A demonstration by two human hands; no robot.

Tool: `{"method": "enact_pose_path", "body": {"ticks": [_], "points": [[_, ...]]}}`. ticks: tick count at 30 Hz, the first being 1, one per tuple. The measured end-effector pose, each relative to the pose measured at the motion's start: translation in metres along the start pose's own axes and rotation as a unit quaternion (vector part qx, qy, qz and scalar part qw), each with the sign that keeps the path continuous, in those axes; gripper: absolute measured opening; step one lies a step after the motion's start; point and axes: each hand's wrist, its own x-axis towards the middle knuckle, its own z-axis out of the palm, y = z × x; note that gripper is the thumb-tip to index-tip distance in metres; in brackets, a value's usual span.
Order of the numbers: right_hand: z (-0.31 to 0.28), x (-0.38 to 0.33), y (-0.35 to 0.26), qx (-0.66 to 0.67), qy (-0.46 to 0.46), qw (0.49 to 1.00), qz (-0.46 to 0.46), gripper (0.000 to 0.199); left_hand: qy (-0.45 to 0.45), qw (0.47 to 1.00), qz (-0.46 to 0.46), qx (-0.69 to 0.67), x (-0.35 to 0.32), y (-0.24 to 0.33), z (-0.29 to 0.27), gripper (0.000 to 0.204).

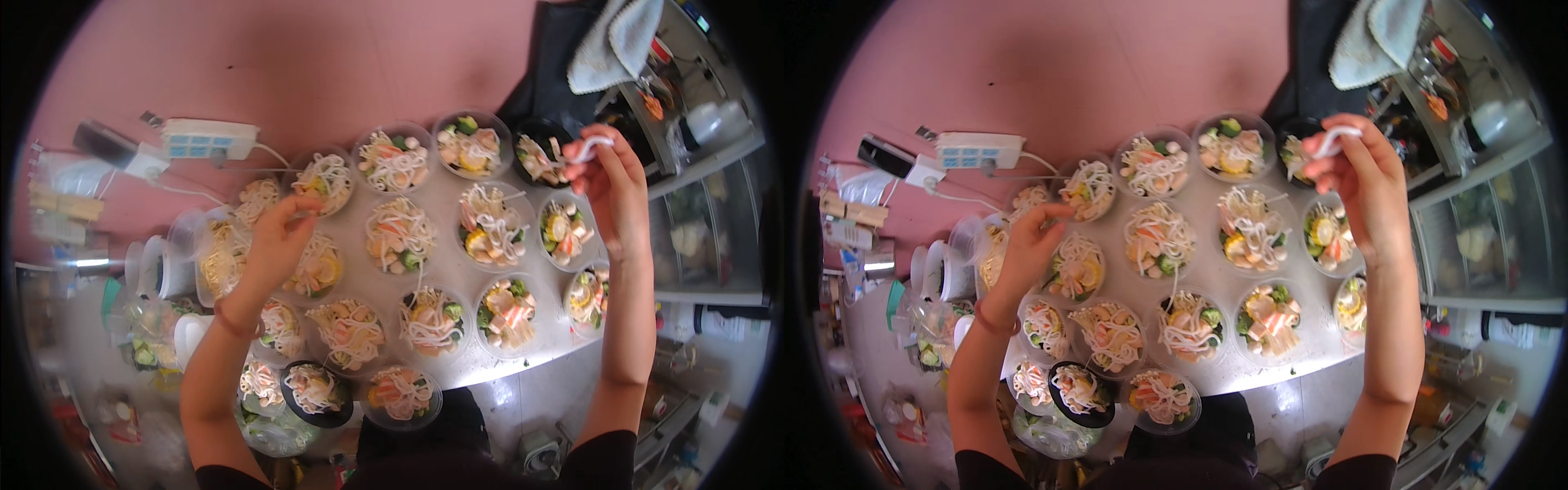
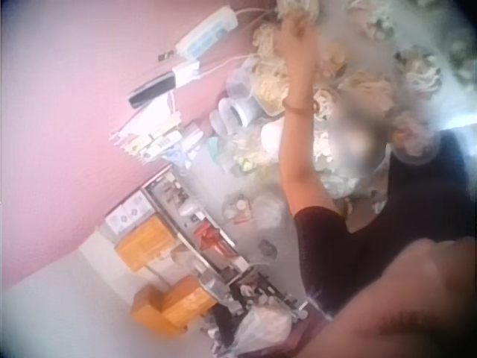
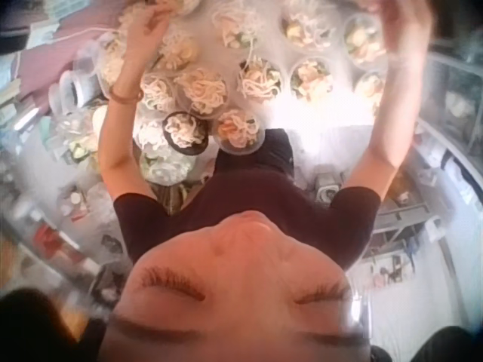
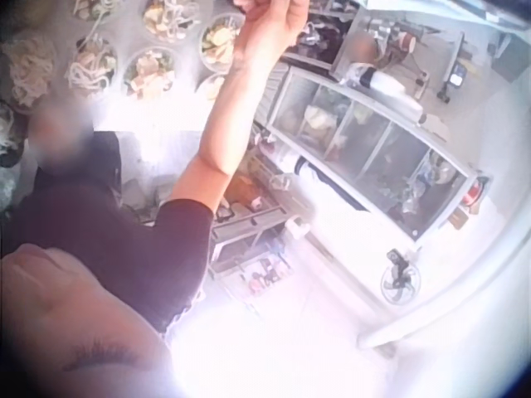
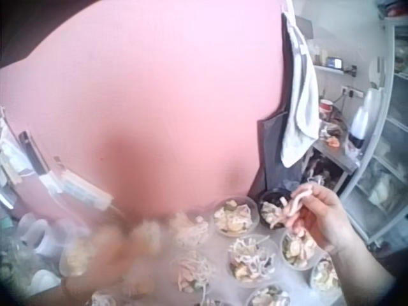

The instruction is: The person assembles multiple small food bowls by hand, adding noodles and tearing cabbage leaves into each bowl. The bowls are arranged on a countertop and filled sequentially with visible ingredients.

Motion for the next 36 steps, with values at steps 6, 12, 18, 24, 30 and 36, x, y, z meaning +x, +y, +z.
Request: {"method": "enact_pose_path", "body": {"ticks": [6,12,18,24,30,36], "points": [[-0.014,0.003,0.012,0.036,0.018,0.999,0.001,0.021,-0.129,0.97,0.17,0.119,-0.007,0.04,0.077,0.034],[-0.022,-0.011,0.015,0.056,0.048,0.997,0.007,0.021,-0.166,0.876,0.393,0.224,0.031,0.047,0.194,0.044],[-0.043,-0.019,0.019,0.054,0.05,0.997,0.028,0.021,-0.181,0.826,0.412,0.34,0.069,0.03,0.266,0.036],[-0.028,0.025,0.023,0.023,0.014,0.998,0.057,0.021,-0.147,0.896,0.348,0.232,0.079,0.019,0.264,0.021],[-0.01,0.096,0.075,0.018,-0.079,0.993,0.088,0.028,-0.138,0.99,-0.015,0.035,0.08,0.029,0.235,0.015],[-0.026,0.1,0.143,-0.288,-0.101,0.952,0.024,0.049,-0.144,0.981,-0.066,-0.115,0.056,0.011,0.213,0.023]]}}
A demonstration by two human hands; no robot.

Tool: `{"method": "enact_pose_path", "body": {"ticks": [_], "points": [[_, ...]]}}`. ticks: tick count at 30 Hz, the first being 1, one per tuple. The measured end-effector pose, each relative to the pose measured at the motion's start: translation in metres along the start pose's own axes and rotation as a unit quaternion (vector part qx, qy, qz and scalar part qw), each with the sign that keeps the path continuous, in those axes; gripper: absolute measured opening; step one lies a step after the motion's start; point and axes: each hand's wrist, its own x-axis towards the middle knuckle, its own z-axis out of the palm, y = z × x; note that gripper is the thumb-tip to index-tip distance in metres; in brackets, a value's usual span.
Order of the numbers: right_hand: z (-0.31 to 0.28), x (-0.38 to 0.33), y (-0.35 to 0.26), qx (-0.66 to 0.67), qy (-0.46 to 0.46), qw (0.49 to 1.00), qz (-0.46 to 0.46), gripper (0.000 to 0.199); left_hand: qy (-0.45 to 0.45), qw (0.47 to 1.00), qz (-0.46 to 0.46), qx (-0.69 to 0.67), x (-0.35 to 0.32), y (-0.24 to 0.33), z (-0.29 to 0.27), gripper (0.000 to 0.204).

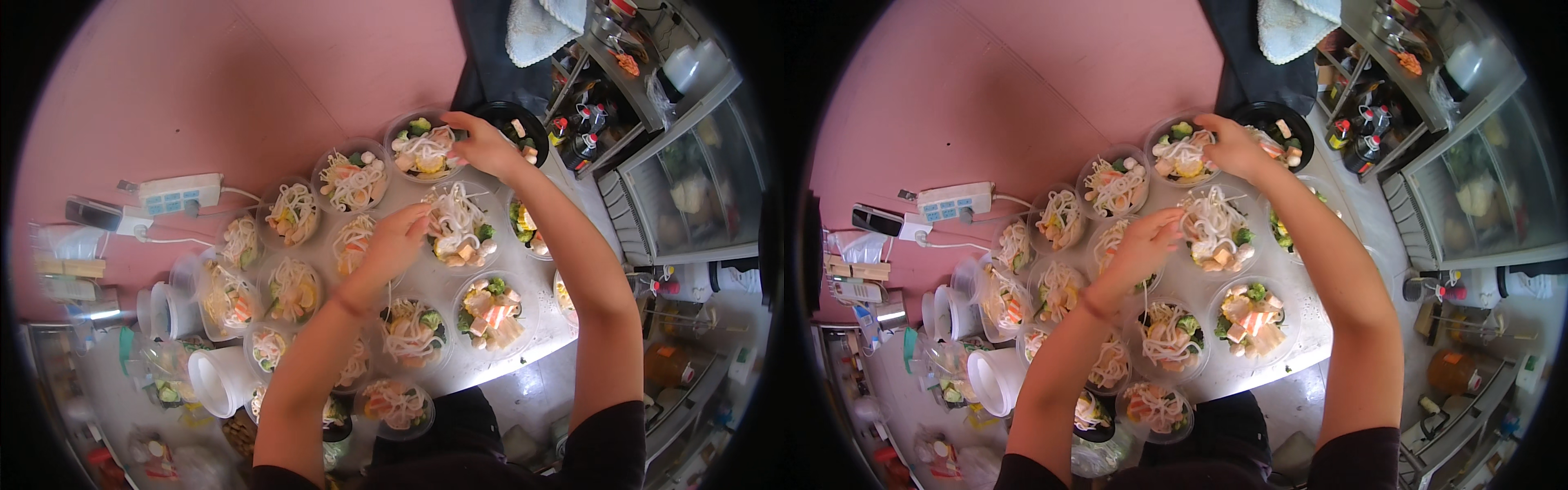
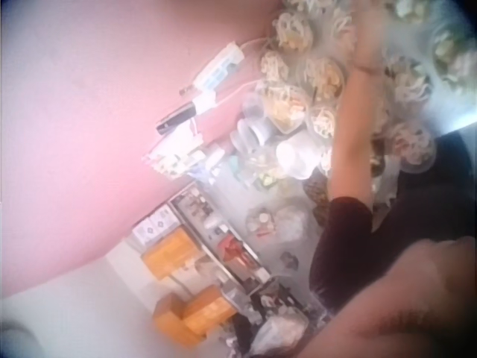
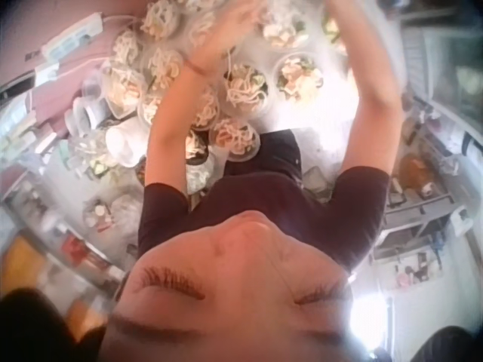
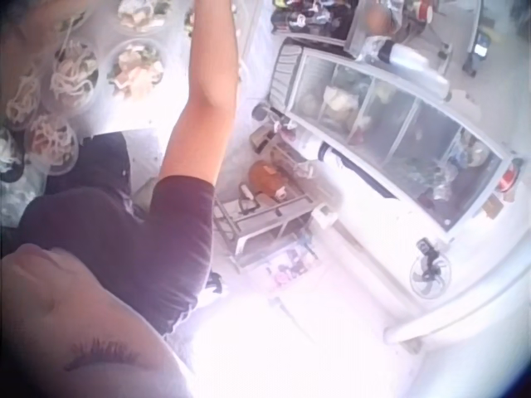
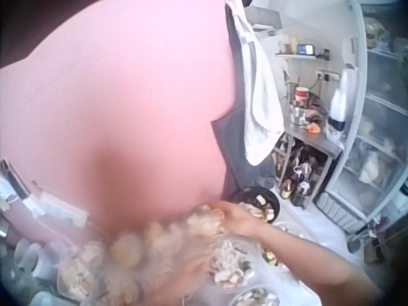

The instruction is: The person assembles multiple small food bowls by hand, adding noodles and tearing cabbage leaves into each bowl. The bowls are arranged on a countertop and filled sequentially with visible ingredients.

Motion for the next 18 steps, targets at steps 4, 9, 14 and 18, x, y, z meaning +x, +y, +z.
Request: {"method": "enact_pose_path", "body": {"ticks": [4,9,14,18], "points": [[-0.014,-0.048,0.01,-0.147,-0.085,0.985,-0.024,0.035,0.091,0.995,0.045,-0.025,-0.091,0.017,-0.066,0.022],[0.029,-0.116,-0.009,-0.365,-0.068,0.924,-0.091,0.033,0.255,0.966,0.02,-0.025,-0.213,0.021,-0.132,0.017],[0.055,-0.102,0.008,-0.337,-0.065,0.936,-0.074,0.026,0.339,0.94,-0.009,-0.044,-0.285,0.011,-0.14,0.016],[0.016,-0.105,-0.08,-0.242,-0.031,0.966,-0.089,0.011,0.383,0.923,-0.023,-0.036,-0.328,0.007,-0.146,0.017]]}}
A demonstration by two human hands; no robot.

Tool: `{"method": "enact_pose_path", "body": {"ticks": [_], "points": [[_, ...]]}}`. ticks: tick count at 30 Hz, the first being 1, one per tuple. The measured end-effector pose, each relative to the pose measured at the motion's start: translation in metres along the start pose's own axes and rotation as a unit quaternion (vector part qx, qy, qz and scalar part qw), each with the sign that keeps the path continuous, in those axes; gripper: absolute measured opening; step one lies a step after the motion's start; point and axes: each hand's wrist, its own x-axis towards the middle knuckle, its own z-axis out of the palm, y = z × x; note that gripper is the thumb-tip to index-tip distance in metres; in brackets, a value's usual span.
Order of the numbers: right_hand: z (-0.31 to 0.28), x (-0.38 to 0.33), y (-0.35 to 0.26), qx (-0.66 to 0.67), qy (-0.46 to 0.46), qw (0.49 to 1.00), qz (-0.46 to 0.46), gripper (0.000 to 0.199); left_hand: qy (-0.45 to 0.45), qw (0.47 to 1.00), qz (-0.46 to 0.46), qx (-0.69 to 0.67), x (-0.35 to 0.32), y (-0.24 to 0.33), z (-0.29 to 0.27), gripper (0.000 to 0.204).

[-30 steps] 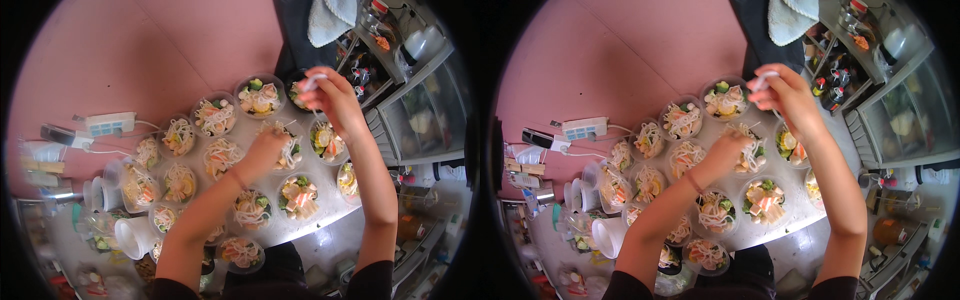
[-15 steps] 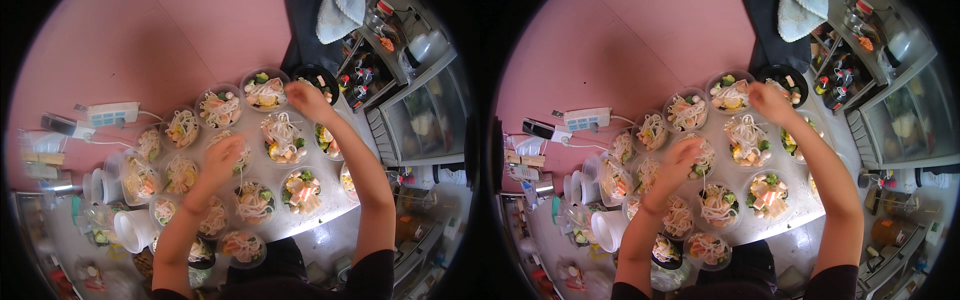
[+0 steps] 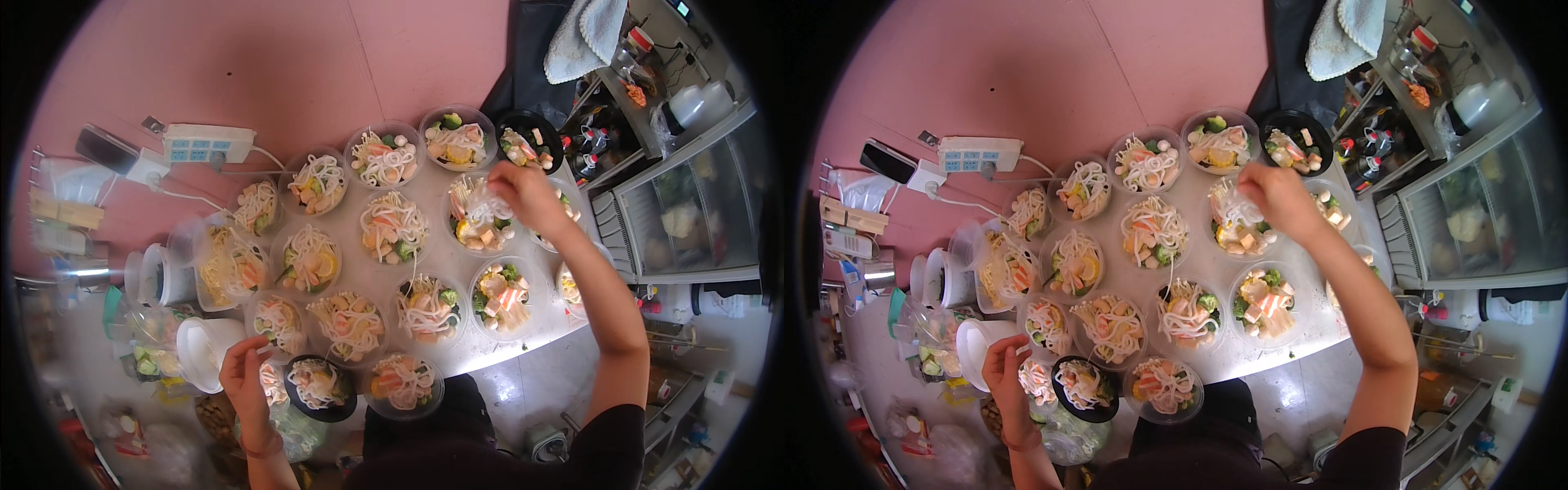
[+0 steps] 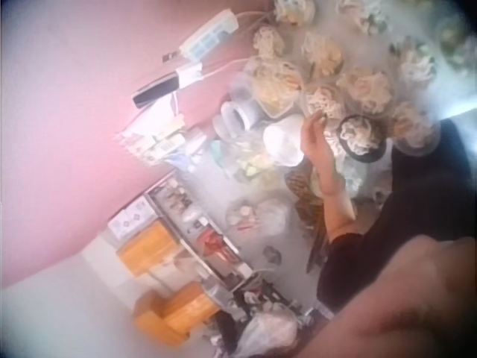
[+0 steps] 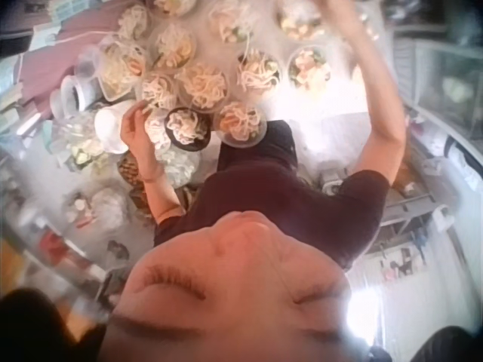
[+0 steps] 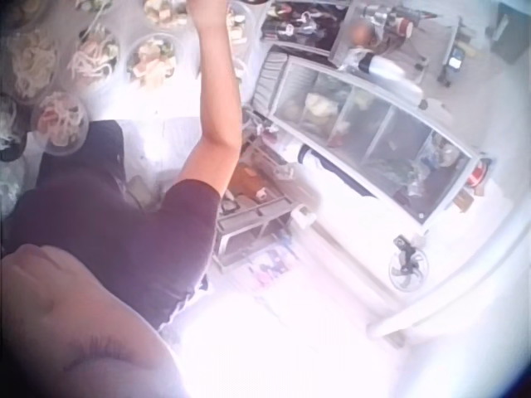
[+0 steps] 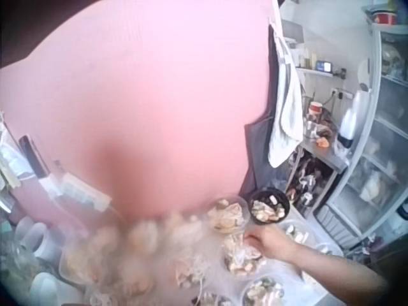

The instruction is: The person assembles multiple small food bowls by hand, adding noodles and tearing cabbage leaves into each bowl. The bowls are arranged on a countertop and filled sequentially with visible ingredients.

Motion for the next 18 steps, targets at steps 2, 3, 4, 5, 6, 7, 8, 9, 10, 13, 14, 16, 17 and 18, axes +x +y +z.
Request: {"method": "enact_pose_path", "body": {"ticks": [2,3,4,5,6,7,8,9,10,13,14,16,17,18], "points": [[-0.021,0.002,-0.023,-0.011,0.005,1.0,-0.005,0.01,0.032,0.999,-0.009,-0.009,-0.009,-0.007,-0.014,0.017],[-0.028,0.002,-0.03,-0.017,0.011,1.0,-0.007,0.009,0.044,0.999,-0.01,-0.026,-0.013,-0.012,-0.018,0.017],[-0.032,0.002,-0.035,-0.018,0.038,0.999,-0.024,0.009,0.047,0.998,-0.012,-0.028,-0.017,-0.013,-0.02,0.017],[-0.036,0.001,-0.039,-0.018,0.065,0.997,-0.04,0.009,0.05,0.998,-0.014,-0.03,-0.02,-0.014,-0.021,0.017],[-0.037,0.0,-0.042,-0.017,0.092,0.994,-0.057,0.009,0.052,0.998,-0.017,-0.031,-0.023,-0.016,-0.022,0.017],[-0.037,-0.001,-0.044,-0.035,0.116,0.99,-0.069,0.008,0.052,0.998,-0.021,-0.037,-0.024,-0.017,-0.022,0.017],[-0.037,-0.001,-0.044,-0.04,0.129,0.989,-0.065,0.007,0.051,0.997,-0.024,-0.043,-0.025,-0.019,-0.022,0.017],[-0.035,-0.001,-0.043,-0.043,0.142,0.987,-0.061,0.006,0.051,0.997,-0.028,-0.047,-0.026,-0.02,-0.022,0.017],[-0.034,-0.001,-0.042,-0.046,0.156,0.985,-0.057,0.007,0.054,0.997,-0.027,-0.049,-0.027,-0.022,-0.021,0.017],[-0.035,-0.001,-0.041,-0.033,0.197,0.978,-0.051,0.013,0.051,0.997,-0.025,-0.051,-0.03,-0.023,-0.017,0.017],[-0.037,-0.001,-0.04,-0.028,0.2,0.979,-0.04,0.015,0.045,0.998,-0.023,-0.049,-0.03,-0.021,-0.015,0.017],[-0.042,0.0,-0.041,-0.015,0.206,0.978,-0.02,0.019,0.036,0.998,-0.019,-0.041,-0.031,-0.02,-0.012,0.017],[-0.045,0.0,-0.045,-0.027,0.202,0.978,-0.033,0.021,0.032,0.999,-0.018,-0.035,-0.031,-0.019,-0.011,0.017],[-0.049,-0.001,-0.052,-0.016,0.187,0.982,-0.01,0.021,0.026,0.999,-0.017,-0.03,-0.031,-0.02,-0.009,0.017]]}}
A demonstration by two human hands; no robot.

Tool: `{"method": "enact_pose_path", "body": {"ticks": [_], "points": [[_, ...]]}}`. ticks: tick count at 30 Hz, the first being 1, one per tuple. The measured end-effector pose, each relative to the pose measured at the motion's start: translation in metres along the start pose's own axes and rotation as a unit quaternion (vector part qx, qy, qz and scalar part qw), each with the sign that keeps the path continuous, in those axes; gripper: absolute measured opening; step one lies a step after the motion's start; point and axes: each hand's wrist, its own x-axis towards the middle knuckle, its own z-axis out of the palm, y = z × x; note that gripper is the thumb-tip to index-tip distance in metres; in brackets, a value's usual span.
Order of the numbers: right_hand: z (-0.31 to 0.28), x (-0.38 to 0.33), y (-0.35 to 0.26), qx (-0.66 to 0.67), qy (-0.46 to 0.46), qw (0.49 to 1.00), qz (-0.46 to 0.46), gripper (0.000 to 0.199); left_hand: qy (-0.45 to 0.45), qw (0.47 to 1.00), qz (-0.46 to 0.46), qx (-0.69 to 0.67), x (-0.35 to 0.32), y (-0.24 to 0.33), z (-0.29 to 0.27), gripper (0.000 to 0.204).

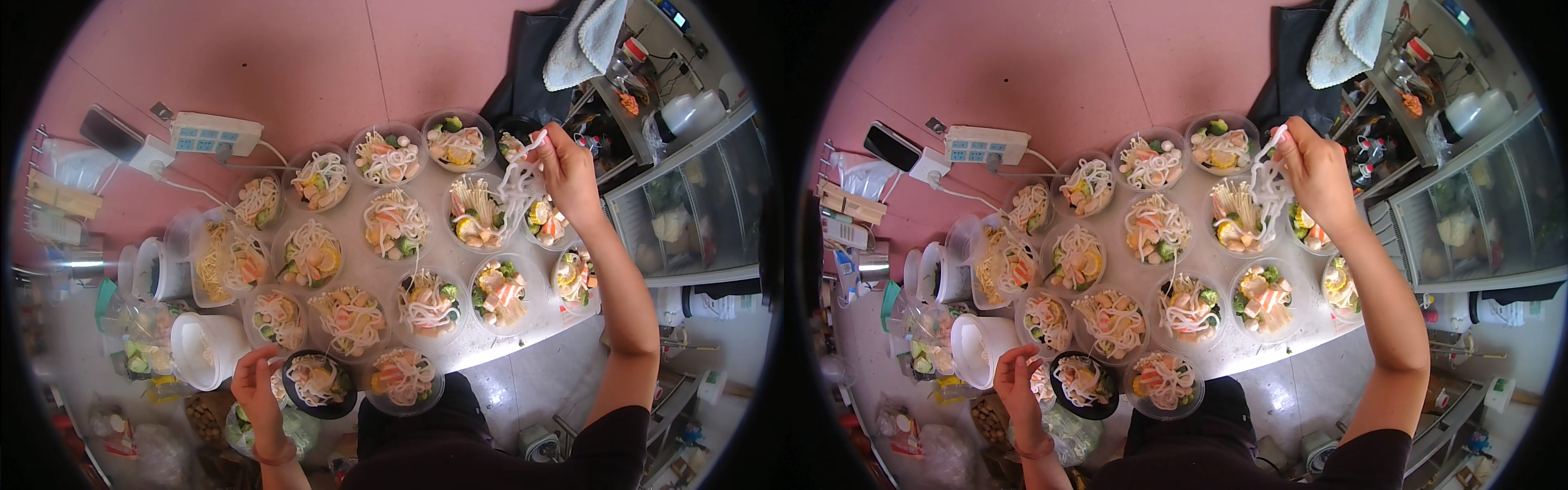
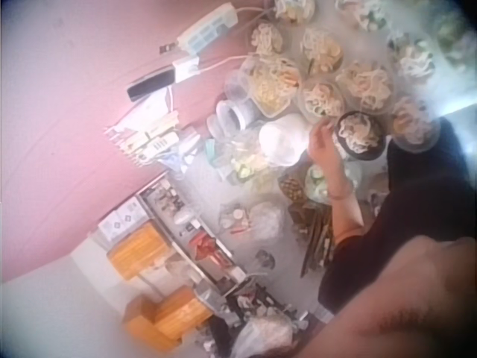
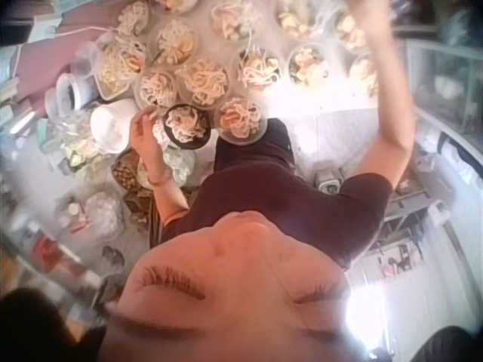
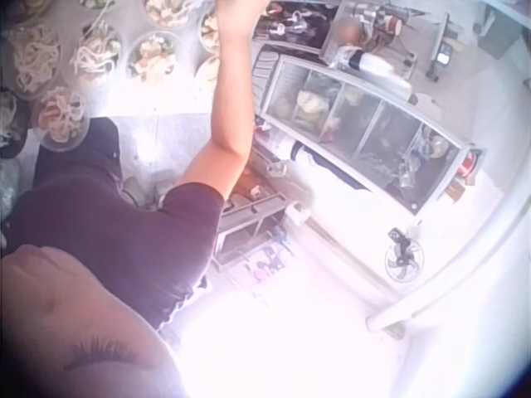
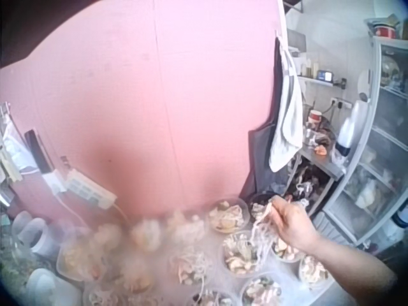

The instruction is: The person assembles multiple small food bowls by hand, adding noodles and tearing cabbage leaves into each bowl. The bowls are arranged on a countertop and filled sequentially with visible ingredients.

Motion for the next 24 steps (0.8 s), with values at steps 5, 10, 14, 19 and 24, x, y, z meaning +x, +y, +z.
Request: {"method": "enact_pose_path", "body": {"ticks": [5,10,14,19,24], "points": [[-0.016,0.006,-0.022,0.031,-0.016,0.999,0.007,0.022,-0.003,1.0,-0.006,-0.001,-0.002,0.001,0.006,0.017],[-0.03,0.017,-0.04,0.027,0.0,1.0,0.001,0.019,-0.01,1.0,-0.003,-0.005,-0.002,0.001,0.008,0.016],[-0.026,0.043,-0.036,0.192,-0.065,0.976,0.075,0.017,0.003,1.0,0.004,-0.007,-0.002,-0.002,-0.002,0.017],[0.014,0.076,0.006,0.248,-0.137,0.947,0.154,0.018,0.052,0.998,0.0,-0.023,-0.002,-0.006,-0.02,0.017],[0.069,0.078,0.103,0.025,-0.226,0.974,0.015,0.039,0.081,0.997,-0.004,0.009,-0.002,-0.014,-0.047,0.019]]}}
